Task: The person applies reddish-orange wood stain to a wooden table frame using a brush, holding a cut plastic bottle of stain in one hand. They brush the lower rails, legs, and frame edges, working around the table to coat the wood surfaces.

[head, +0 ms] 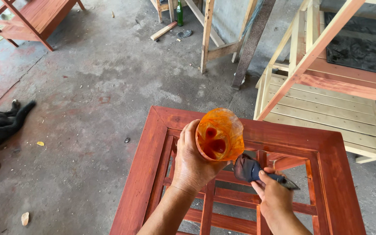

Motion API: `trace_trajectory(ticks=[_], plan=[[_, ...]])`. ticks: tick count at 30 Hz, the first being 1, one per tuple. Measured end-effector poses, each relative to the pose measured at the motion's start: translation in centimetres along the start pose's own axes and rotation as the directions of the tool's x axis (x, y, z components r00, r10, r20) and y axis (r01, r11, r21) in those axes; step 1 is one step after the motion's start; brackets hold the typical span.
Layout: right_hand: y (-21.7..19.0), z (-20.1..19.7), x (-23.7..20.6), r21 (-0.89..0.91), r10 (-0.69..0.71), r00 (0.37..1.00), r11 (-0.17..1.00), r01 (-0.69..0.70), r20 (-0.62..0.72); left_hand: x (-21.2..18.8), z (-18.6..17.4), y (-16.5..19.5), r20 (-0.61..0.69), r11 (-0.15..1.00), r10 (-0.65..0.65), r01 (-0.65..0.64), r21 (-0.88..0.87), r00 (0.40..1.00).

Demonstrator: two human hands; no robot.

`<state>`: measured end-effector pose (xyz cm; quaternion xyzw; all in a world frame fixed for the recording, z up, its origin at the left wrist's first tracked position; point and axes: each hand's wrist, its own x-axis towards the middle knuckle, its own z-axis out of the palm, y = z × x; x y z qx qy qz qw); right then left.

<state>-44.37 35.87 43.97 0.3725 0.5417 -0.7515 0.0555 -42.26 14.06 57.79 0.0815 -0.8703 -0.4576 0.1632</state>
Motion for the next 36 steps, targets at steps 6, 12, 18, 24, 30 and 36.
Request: trace_trajectory(ticks=[6, 12, 18, 24, 30, 36], plan=[[3.1, 0.1, 2.0, 0.447, 0.167, 0.986, 0.883, -0.141, -0.018, -0.1, 0.2, -0.1, 0.034, 1.000, -0.010, 0.009, 0.023, 0.999], [5.5, 0.6, 3.1, 0.678, 0.331, 0.944, 0.693, -0.244, 0.001, -0.1, 0.5, -0.1, 0.035, 0.997, 0.070, -0.070, -0.021, 0.997], [5.6, -0.1, 3.7, 0.671, 0.302, 0.953, 0.706, -0.227, 0.005, 0.4, 0.2, -0.4, 0.056, 0.999, 0.032, -0.030, -0.021, 0.998], [5.7, 0.0, 4.3, 0.646, 0.314, 0.949, 0.716, -0.265, 0.041, 0.6, 0.5, -0.1, 0.059, 0.998, 0.053, -0.052, -0.029, 0.997], [5.9, 0.7, 4.4, 0.624, 0.249, 0.966, 0.744, -0.238, 0.072, 0.8, 1.1, 0.0, 0.083, 0.999, 0.038, -0.036, -0.025, 0.996], [4.3, -0.9, 1.9, -0.281, -0.267, 0.955, 0.914, 0.294, 0.129, 1.0, 1.4, 0.2, 0.106, 1.000, 0.010, -0.009, -0.014, 0.994]])
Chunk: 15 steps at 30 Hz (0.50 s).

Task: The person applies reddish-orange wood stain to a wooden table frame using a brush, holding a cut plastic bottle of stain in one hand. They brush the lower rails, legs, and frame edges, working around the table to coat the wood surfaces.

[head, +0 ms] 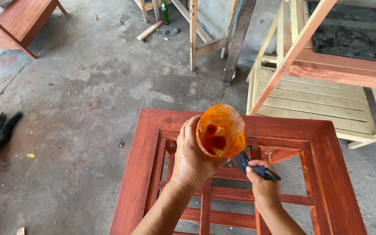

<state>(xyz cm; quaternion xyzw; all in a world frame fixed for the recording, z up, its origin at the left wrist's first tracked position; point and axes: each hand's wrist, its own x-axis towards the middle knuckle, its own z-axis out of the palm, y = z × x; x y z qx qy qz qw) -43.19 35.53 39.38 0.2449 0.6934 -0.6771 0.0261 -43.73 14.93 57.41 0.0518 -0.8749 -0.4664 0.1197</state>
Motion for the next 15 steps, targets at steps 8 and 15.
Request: trace_trajectory(ticks=[8, 15], plan=[[-4.1, -1.6, -2.3, -0.521, -0.505, 0.562, 0.237, 0.820, 0.655, 0.0, -0.1, 0.0, 0.021, 1.000, -0.012, 0.012, 0.017, 1.000], [-4.7, 1.6, -1.4, -0.506, -0.496, 0.751, 0.555, 0.661, 0.436, 0.0, -0.6, -0.5, -0.063, 0.999, 0.039, -0.039, 0.003, 0.997]])
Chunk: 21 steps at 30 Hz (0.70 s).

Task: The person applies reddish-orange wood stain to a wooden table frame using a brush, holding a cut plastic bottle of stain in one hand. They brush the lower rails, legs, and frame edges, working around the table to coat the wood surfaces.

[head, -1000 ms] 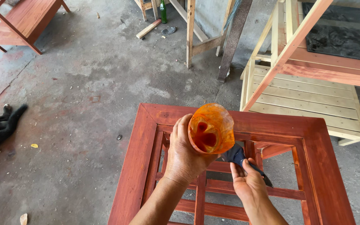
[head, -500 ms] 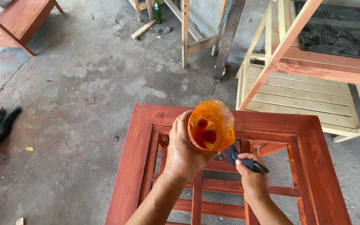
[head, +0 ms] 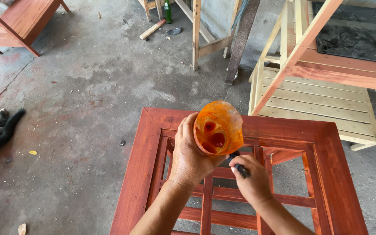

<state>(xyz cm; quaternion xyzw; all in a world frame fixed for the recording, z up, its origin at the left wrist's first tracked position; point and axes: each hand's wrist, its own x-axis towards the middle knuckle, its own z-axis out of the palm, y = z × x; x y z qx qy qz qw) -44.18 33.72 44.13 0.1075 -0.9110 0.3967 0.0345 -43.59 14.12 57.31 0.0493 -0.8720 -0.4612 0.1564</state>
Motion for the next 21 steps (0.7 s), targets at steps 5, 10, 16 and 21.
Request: trace_trajectory(ticks=[5, 10, 16, 21], plan=[[0.0, 1.5, 0.5, 0.551, 0.422, 0.906, 0.750, -0.366, 0.027, 0.2, -0.7, -0.6, -0.046, 1.000, 0.024, -0.023, 0.010, 0.999], [1.3, 1.7, 0.7, 0.740, 0.500, 0.852, 0.511, -0.437, 0.158, -0.1, -0.8, -0.6, -0.054, 1.000, 0.000, 0.000, 0.007, 0.999], [1.5, 2.6, 1.1, 0.714, 0.550, 0.814, 0.494, -0.497, 0.187, 0.6, -0.9, -0.5, -0.073, 1.000, -0.016, 0.015, -0.012, 0.997], [0.1, 3.3, 1.8, 0.803, 0.593, 0.796, 0.414, -0.428, 0.119, 0.7, -0.8, -0.4, -0.064, 1.000, -0.009, 0.011, 0.021, 0.998]])
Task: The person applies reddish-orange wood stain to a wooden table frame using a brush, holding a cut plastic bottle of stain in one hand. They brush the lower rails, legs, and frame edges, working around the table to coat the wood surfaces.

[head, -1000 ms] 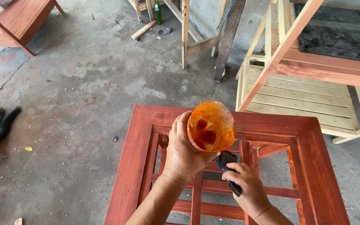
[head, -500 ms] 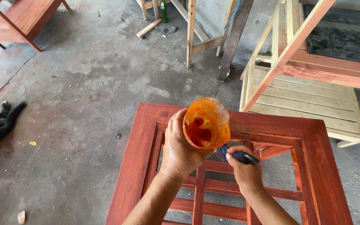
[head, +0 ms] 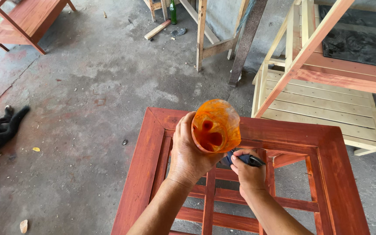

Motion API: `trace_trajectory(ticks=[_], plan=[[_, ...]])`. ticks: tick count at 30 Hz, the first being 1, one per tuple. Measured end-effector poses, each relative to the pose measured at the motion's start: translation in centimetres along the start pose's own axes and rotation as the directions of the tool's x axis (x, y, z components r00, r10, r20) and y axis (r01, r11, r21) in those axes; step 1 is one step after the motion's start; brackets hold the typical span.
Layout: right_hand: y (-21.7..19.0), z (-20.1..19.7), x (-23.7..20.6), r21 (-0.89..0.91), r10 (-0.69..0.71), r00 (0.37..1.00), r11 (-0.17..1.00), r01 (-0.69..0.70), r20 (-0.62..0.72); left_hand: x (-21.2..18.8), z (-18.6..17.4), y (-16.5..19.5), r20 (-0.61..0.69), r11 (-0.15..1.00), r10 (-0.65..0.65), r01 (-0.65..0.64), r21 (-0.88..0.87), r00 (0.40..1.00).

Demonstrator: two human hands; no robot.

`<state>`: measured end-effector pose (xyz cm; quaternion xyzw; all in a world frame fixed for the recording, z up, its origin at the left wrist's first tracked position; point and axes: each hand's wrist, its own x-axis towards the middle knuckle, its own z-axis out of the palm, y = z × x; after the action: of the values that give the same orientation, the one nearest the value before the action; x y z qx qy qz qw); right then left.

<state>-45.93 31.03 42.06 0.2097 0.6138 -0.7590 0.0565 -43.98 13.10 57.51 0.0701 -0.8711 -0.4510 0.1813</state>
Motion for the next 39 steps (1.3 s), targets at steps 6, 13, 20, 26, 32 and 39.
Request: trace_trajectory(ticks=[6, 13, 20, 26, 32, 39], plan=[[-2.0, -0.2, 0.2, 0.078, -0.071, 0.995, 0.995, 0.065, 0.072, 0.5, -0.4, -0.1, 0.016, 1.000, -0.001, 0.002, -0.020, 1.000], [-4.2, -0.7, 0.0, -0.313, -0.247, 0.904, 0.879, 0.361, 0.350, 0.3, -0.9, -0.8, -0.038, 0.998, 0.054, -0.055, -0.032, 0.998], [-5.9, -1.5, -0.7, -0.480, 0.103, 0.678, 0.782, 0.397, 0.728, 0.2, -1.8, -1.9, -0.059, 0.998, 0.056, -0.058, -0.029, 0.997], [-7.1, -1.2, -0.8, -0.554, 0.108, 0.771, 0.758, 0.344, 0.627, -0.2, -2.5, -2.2, -0.045, 1.000, -0.012, 0.011, -0.009, 0.999], [-7.7, 2.1, -0.6, -0.535, -0.189, 0.726, 0.561, 0.632, 0.661, -0.5, -3.1, -1.8, -0.062, 1.000, -0.010, 0.009, -0.020, 0.998], [-8.1, 4.3, -2.8, -0.552, -0.252, 0.657, 0.381, 0.742, 0.710, -1.0, -4.5, -2.0, -0.116, 0.999, -0.047, 0.046, -0.006, 0.992]])
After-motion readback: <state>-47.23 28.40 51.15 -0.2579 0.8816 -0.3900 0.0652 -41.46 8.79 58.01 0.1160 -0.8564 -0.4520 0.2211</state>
